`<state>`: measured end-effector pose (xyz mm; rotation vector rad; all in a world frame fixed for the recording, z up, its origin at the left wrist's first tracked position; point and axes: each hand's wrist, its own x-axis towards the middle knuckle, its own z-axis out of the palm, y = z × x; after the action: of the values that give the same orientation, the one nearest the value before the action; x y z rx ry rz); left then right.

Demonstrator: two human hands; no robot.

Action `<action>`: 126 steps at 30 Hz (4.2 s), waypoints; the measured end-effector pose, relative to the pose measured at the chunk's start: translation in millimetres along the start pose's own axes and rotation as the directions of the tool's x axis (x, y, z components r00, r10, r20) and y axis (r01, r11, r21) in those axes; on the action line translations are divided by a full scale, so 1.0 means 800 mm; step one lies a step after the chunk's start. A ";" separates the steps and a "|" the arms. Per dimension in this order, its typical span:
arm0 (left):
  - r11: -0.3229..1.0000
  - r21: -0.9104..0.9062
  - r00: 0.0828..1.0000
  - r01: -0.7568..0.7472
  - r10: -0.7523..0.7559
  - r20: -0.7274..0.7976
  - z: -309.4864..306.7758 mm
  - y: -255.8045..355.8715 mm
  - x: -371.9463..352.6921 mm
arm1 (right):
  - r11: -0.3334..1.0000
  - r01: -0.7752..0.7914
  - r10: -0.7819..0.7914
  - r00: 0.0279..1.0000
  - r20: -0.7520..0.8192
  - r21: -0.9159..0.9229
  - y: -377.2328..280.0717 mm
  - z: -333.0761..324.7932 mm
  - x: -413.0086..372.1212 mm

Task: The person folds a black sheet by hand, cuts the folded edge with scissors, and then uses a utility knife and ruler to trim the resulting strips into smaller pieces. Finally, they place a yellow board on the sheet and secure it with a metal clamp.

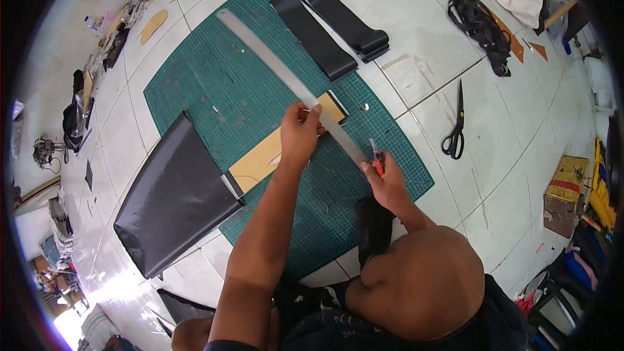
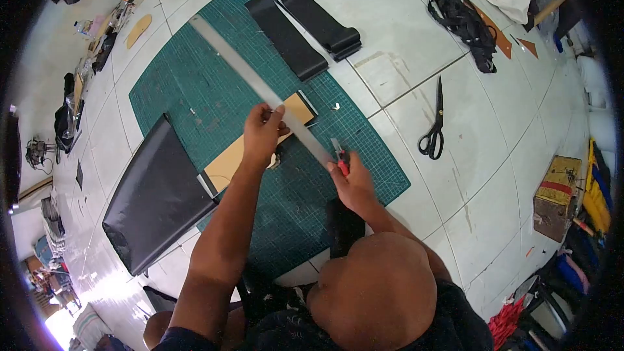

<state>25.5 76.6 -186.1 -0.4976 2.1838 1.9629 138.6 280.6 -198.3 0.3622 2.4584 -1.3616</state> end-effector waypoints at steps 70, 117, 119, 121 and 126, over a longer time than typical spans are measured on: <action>0.315 0.922 0.967 -0.227 -0.044 0.253 0.040 0.006 0.059 | 0.956 0.182 -0.226 0.957 -0.181 -0.232 0.061 0.001 0.000; 0.073 0.981 0.964 -0.181 -0.182 0.192 0.052 0.016 0.085 | 0.957 0.034 0.020 0.983 0.185 -0.287 -0.048 -0.028 0.111; 0.024 0.985 0.952 -0.171 -0.255 0.171 0.057 0.029 0.088 | 0.922 0.123 -0.057 0.981 0.186 -0.367 -0.046 -0.015 0.130; -0.018 0.987 0.937 -0.161 -0.316 0.147 0.059 0.034 0.090 | 0.916 0.161 -0.083 0.972 0.220 -0.366 -0.066 -0.014 0.142; -0.098 0.977 0.918 -0.190 -0.371 0.142 0.064 0.033 0.099 | 0.875 0.151 0.008 0.946 0.325 -0.461 -0.099 -0.010 0.156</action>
<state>-62.8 118.3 -194.7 0.0689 2.3922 -0.2314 -6.2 255.0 -180.6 -0.0691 2.4349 -0.7099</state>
